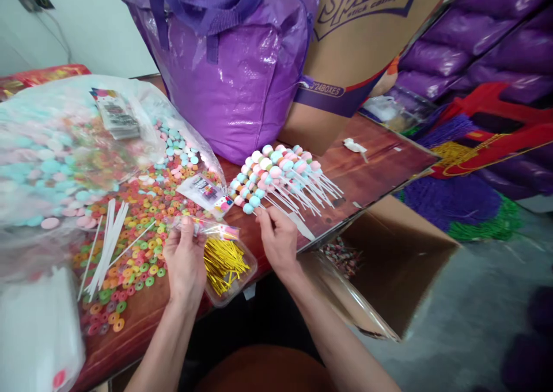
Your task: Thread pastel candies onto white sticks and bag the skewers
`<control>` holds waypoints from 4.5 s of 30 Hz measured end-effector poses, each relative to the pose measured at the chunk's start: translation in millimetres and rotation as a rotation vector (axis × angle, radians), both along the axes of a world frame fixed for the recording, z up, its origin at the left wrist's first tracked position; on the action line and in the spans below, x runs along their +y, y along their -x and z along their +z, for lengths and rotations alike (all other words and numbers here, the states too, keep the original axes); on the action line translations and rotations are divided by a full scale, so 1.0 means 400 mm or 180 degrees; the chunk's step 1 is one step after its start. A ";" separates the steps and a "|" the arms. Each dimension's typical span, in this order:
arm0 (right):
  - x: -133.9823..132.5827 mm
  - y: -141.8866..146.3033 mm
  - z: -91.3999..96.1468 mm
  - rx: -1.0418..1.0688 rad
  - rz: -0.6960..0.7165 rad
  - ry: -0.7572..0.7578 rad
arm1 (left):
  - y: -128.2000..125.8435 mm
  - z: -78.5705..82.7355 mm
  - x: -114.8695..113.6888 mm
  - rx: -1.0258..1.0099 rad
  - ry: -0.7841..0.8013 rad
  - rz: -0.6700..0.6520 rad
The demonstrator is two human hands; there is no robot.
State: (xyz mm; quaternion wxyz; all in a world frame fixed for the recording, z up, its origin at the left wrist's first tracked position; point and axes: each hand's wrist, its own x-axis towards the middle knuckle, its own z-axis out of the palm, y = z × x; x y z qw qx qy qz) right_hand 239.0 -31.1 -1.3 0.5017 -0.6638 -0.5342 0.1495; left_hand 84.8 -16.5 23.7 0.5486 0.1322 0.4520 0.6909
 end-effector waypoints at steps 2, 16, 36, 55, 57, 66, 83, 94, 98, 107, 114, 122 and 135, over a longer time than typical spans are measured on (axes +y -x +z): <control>0.022 -0.026 -0.016 -0.0995 -0.0243 0.0090 | 0.014 -0.002 0.020 -0.0094 -0.0026 0.0111; -0.079 -0.043 0.024 0.0393 0.0304 -0.0468 | 0.036 0.010 0.065 -0.0461 0.0357 0.0256; -0.099 0.013 0.059 0.0744 0.1522 0.0303 | 0.071 -0.016 0.028 0.1232 -0.0563 0.0055; -0.097 0.135 0.066 0.0207 0.1202 0.0093 | 0.017 0.006 -0.038 -0.0072 -0.0341 -0.0628; -0.106 0.124 0.071 0.0276 0.1401 0.0314 | 0.026 0.003 -0.033 -0.0060 -0.0368 -0.0669; -0.092 0.143 0.064 0.0664 0.1445 0.0452 | 0.010 0.000 -0.060 0.0137 -0.0264 -0.0886; -0.062 0.171 0.077 -0.1484 0.1810 0.1672 | 0.117 0.022 -0.063 0.0235 -0.0590 -0.0838; -0.059 0.174 0.066 -0.2026 0.1779 0.2092 | 0.127 -0.001 -0.056 0.0293 -0.0329 -0.0815; -0.054 0.153 0.071 -0.1687 0.1725 0.1923 | 0.128 -0.007 -0.053 0.0263 -0.0235 -0.0874; -0.046 0.118 0.045 -0.1195 0.1989 0.1370 | 0.110 -0.012 -0.043 0.0284 0.0012 -0.0873; -0.064 0.093 0.059 0.0309 0.1542 0.0573 | 0.094 -0.013 -0.051 0.0775 -0.0069 -0.0756; -0.050 0.146 0.044 0.1568 0.1331 0.0520 | 0.044 -0.015 -0.072 0.0589 -0.0325 -0.1248; -0.066 0.137 0.044 0.1238 0.1542 0.0242 | 0.027 0.008 -0.065 0.0198 -0.0144 -0.1500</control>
